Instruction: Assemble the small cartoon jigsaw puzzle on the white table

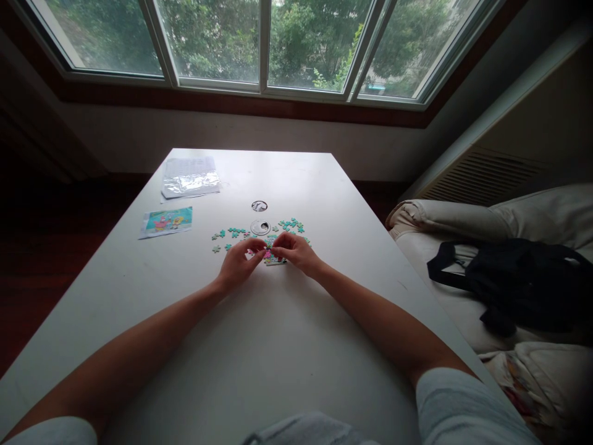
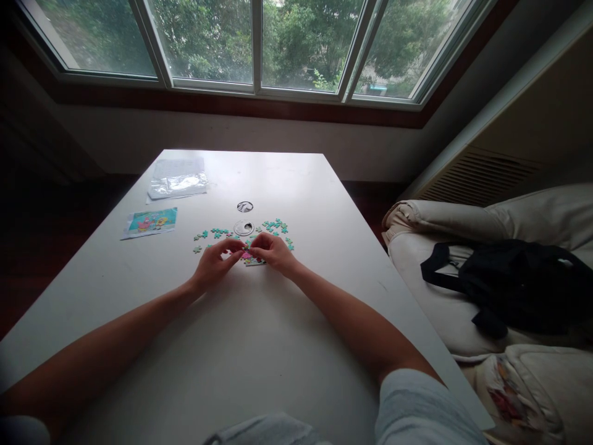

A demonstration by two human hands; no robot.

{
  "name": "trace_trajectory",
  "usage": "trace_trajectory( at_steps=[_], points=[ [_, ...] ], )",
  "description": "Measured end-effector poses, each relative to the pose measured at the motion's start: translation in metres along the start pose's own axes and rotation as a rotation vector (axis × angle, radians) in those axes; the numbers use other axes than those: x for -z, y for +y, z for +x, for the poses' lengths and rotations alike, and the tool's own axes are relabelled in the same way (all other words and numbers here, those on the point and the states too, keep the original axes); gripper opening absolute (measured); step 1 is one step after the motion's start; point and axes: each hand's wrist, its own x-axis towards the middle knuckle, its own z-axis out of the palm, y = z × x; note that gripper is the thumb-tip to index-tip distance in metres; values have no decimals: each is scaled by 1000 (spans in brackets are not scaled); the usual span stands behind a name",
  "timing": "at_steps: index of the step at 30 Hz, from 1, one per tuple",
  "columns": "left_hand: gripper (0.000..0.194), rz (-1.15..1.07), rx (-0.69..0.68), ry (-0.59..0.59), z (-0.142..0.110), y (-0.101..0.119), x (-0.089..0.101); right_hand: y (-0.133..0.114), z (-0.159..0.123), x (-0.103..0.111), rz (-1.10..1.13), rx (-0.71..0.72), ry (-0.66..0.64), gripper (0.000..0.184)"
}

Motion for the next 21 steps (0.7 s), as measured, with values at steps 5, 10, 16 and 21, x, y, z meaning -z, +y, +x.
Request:
trace_trajectory(
  at_steps=[5, 10, 16, 21],
  points=[
    [19, -41, 5, 41, 1, 0, -1, -1, 0, -8, 9, 4, 18, 32],
    [16, -27, -5, 41, 1, 2, 0, -1, -1, -12, 30, 20, 18, 36],
    [17, -35, 9, 45, 2, -1, -1, 2, -2, -13, 38, 6, -11, 40],
    [20, -48, 26, 55, 2, -2, -2, 4, -2, -12, -17, 48, 0, 33]
  ],
)
